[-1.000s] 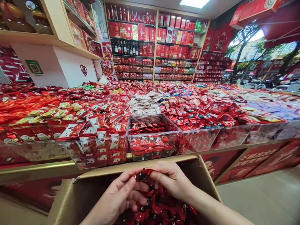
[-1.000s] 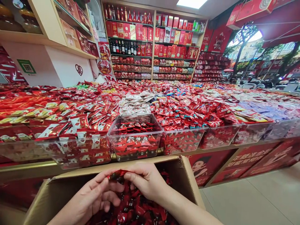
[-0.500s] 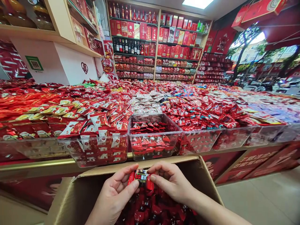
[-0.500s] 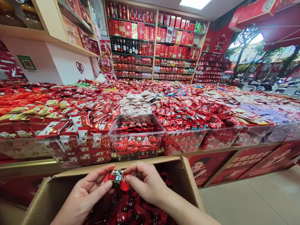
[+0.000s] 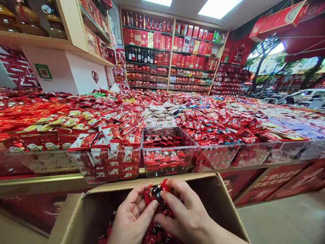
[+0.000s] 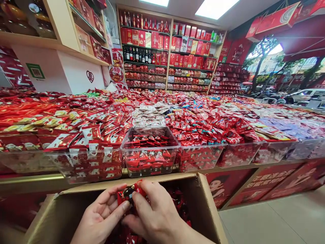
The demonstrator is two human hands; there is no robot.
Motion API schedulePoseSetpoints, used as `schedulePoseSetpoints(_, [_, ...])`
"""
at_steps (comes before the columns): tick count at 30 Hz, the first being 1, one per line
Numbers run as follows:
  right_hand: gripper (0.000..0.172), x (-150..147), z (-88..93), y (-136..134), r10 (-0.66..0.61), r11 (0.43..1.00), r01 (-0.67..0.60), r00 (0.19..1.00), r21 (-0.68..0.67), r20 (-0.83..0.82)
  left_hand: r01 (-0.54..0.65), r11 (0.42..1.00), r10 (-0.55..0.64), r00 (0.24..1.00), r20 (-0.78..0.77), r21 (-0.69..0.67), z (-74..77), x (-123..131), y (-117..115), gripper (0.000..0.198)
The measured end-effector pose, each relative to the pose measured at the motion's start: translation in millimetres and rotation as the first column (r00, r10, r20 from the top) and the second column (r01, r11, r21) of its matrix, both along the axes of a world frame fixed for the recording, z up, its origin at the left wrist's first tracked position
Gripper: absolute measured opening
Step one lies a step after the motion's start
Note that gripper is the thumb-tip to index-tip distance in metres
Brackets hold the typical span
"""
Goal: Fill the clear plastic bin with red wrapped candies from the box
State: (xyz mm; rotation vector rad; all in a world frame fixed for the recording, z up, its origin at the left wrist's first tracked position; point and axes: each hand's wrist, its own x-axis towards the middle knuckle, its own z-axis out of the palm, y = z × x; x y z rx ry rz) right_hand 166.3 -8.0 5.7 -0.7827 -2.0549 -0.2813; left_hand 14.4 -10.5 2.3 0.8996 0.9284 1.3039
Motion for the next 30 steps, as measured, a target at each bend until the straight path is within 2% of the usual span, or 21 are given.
schedulePoseSetpoints(3, [0.029,-4,0.3,3,-0.026,0.997,0.016,0.992,0.081,0.124,0.046,0.999,-0.046,0.999,0.011,0.009,-1.4,2,-3,0.032])
schedulePoseSetpoints(6, [0.027,-5,4.6,4,-0.046,0.993,0.023,0.979,0.116,0.2,0.119,0.993,-0.118,0.992,-0.049,0.006,1.0,1,-8,0.032])
schedulePoseSetpoints(8, [0.024,-2,13.8,3,-0.015,0.997,0.002,0.984,0.075,0.178,0.072,0.997,-0.071,0.994,-0.084,0.013,5.2,0,-11,0.035])
schedulePoseSetpoints(11, [0.021,7,40.2,9,0.041,0.999,-0.041,0.996,0.008,0.085,-0.026,1.0,0.028,0.991,-0.133,0.017,12.5,-2,-14,0.037])
schedulePoseSetpoints(13, [0.015,15,63.1,23,0.031,1.0,-0.031,0.999,-0.001,0.031,-0.031,0.999,0.033,0.986,-0.165,0.015,15.5,-2,-13,0.035])
schedulePoseSetpoints(15, [0.005,20,84.1,48,-0.034,0.999,0.034,0.999,-0.024,0.011,-0.025,1.0,0.025,0.983,-0.184,0.001,15.7,-1,-11,0.034])
schedulePoseSetpoints(18, [0.008,21,102.2,95,-0.101,0.975,0.126,0.985,-0.183,0.142,-0.025,0.999,0.019,0.981,-0.191,-0.027,11.9,0,-8,0.034])
schedulePoseSetpoints(21, [0.011,14,104.4,138,0.035,0.895,0.131,0.932,-0.426,0.361,-0.016,0.998,0.004,0.977,-0.215,-0.053,7.0,-1,-5,0.032])
schedulePoseSetpoints(23, [0.011,8,102.0,158,0.115,0.843,0.168,0.872,-0.511,0.475,0.0,0.998,-0.018,0.969,-0.247,-0.07,4.5,-2,-4,0.028])
schedulePoseSetpoints(26, [0.009,-1,97.0,174,0.15,0.816,0.229,0.802,-0.531,0.578,0.044,0.997,-0.063,0.953,-0.297,-0.07,2.1,-4,-3,0.023])
schedulePoseSetpoints(30, [0.004,-9,88.0,180,0.17,0.826,0.246,0.75,-0.508,0.639,0.11,0.992,-0.126,0.922,-0.365,-0.064,-0.1,-6,-2,0.018])
